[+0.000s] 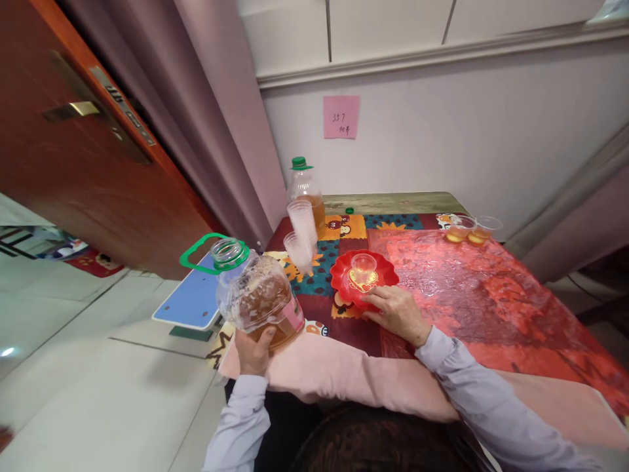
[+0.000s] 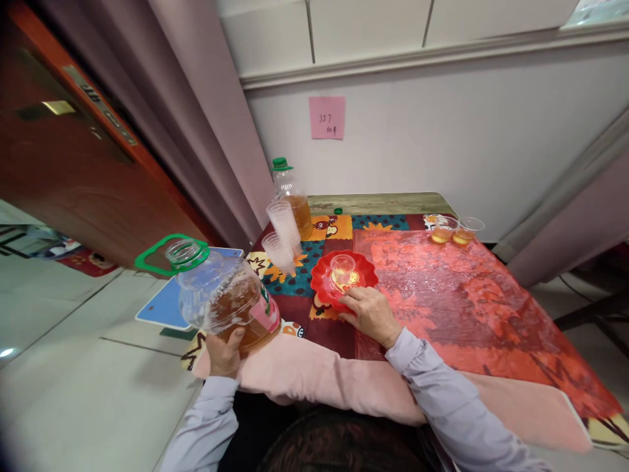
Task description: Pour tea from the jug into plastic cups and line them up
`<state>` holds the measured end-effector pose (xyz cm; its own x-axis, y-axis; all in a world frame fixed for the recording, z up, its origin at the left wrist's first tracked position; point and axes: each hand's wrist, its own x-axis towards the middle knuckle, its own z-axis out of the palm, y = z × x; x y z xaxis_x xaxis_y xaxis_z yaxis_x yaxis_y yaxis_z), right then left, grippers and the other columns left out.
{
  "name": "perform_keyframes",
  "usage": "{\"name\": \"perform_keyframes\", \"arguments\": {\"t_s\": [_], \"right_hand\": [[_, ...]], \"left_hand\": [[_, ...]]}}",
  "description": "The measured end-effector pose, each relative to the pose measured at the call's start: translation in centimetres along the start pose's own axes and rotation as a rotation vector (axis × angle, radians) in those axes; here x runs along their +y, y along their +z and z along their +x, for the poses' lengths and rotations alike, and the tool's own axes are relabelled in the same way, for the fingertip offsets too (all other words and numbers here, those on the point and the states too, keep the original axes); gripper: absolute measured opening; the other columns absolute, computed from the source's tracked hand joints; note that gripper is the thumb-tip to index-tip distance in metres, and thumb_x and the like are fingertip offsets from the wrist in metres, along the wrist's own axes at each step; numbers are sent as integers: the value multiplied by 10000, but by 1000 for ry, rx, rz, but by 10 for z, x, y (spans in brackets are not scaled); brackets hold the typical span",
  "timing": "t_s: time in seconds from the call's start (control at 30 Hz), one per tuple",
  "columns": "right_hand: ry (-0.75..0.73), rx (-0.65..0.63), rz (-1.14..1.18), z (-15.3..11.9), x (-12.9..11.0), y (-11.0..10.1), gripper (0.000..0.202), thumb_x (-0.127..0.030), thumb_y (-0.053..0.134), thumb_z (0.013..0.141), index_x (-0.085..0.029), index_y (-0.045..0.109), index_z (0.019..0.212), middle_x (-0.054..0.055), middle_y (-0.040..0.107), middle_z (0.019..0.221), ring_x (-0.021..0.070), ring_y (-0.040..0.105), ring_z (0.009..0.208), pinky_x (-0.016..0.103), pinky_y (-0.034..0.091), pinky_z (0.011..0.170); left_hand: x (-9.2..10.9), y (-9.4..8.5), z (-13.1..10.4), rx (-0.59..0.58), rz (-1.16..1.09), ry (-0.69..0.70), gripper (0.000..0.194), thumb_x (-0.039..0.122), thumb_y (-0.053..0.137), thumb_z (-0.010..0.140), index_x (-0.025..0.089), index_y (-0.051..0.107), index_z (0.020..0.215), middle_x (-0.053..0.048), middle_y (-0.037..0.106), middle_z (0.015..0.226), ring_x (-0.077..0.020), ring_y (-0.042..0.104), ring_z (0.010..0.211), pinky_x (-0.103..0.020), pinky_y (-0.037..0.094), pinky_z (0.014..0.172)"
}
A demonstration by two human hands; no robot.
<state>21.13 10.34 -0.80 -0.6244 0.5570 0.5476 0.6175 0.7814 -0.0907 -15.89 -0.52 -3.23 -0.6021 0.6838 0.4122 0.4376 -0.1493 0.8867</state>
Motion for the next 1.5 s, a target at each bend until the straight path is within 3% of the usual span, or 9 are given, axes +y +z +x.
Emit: {"name": "perform_keyframes", "arguments": {"t_s": [0.13, 0.37, 0.73, 1.0, 1.17, 1.33, 1.43, 1.5], "right_hand": [[-31, -11, 26, -2, 2, 6, 195, -224, 624, 1057, -225, 790, 955, 55, 772, 877, 174, 646, 750, 330, 413, 699], [-36, -41, 126, 0, 7, 11, 330, -273, 509, 1120, -276, 822, 1015, 52, 796, 912, 175, 636, 760, 329, 442, 696], [-94, -9, 63, 4, 6, 17, 297, -226, 544, 1107, -249, 816, 988, 42, 801, 906, 169, 619, 745, 328, 423, 696], [-34, -28, 50, 4, 3, 21, 305, -222, 540, 1102, -259, 825, 1000, 56, 794, 892, 174, 618, 733, 323, 435, 697], [-3, 1, 79, 4, 2, 15, 258, -329, 578, 1092, -241, 812, 1157, 87, 815, 954, 202, 672, 777, 341, 503, 722], [154, 154, 243, 18, -23, -15, 283, -473, 670, 1033, -250, 817, 1126, 115, 824, 1013, 239, 728, 834, 369, 560, 757], [215, 189, 530, 40, -55, -28, 237, -465, 690, 1020, -276, 807, 1101, 81, 816, 969, 235, 748, 858, 365, 591, 773], [260, 156, 734, 55, -76, -26, 258, -470, 725, 992, -285, 786, 1162, 58, 798, 934, 221, 738, 805, 357, 600, 727]], "left_hand": [[8, 0, 1, 3, 4, -3, 971, 775, 836, 601, 167, 639, 1331, -169, 750, 1166, -413, 696, 1218, -554, 513, 1128], [15, 1, 0, -3, 3, -23, 971, 781, 844, 571, 189, 646, 1315, -167, 749, 1173, -435, 687, 1236, -559, 523, 1116], [20, 3, 0, 11, -6, -22, 1013, 779, 839, 574, 172, 618, 1353, -200, 731, 1238, -446, 663, 1288, -581, 496, 1150], [18, 2, 0, 7, 0, -21, 989, 777, 841, 575, 193, 625, 1343, -178, 739, 1211, -446, 676, 1266, -573, 499, 1145], [14, 0, -1, -5, 2, -27, 954, 785, 840, 581, 196, 646, 1306, -164, 747, 1166, -435, 690, 1234, -566, 513, 1128], [15, -4, 1, -33, -11, -43, 991, 773, 868, 554, 156, 643, 1295, -196, 742, 1179, -435, 699, 1212, -591, 511, 1120], [24, -8, 11, -51, -71, -32, 1083, 762, 898, 519, 133, 608, 1352, -220, 726, 1235, -423, 685, 1252, -576, 496, 1146], [34, -10, 19, -81, -130, -20, 1138, 746, 915, 508, 143, 574, 1410, -218, 718, 1276, -413, 682, 1268, -555, 513, 1139]]}}
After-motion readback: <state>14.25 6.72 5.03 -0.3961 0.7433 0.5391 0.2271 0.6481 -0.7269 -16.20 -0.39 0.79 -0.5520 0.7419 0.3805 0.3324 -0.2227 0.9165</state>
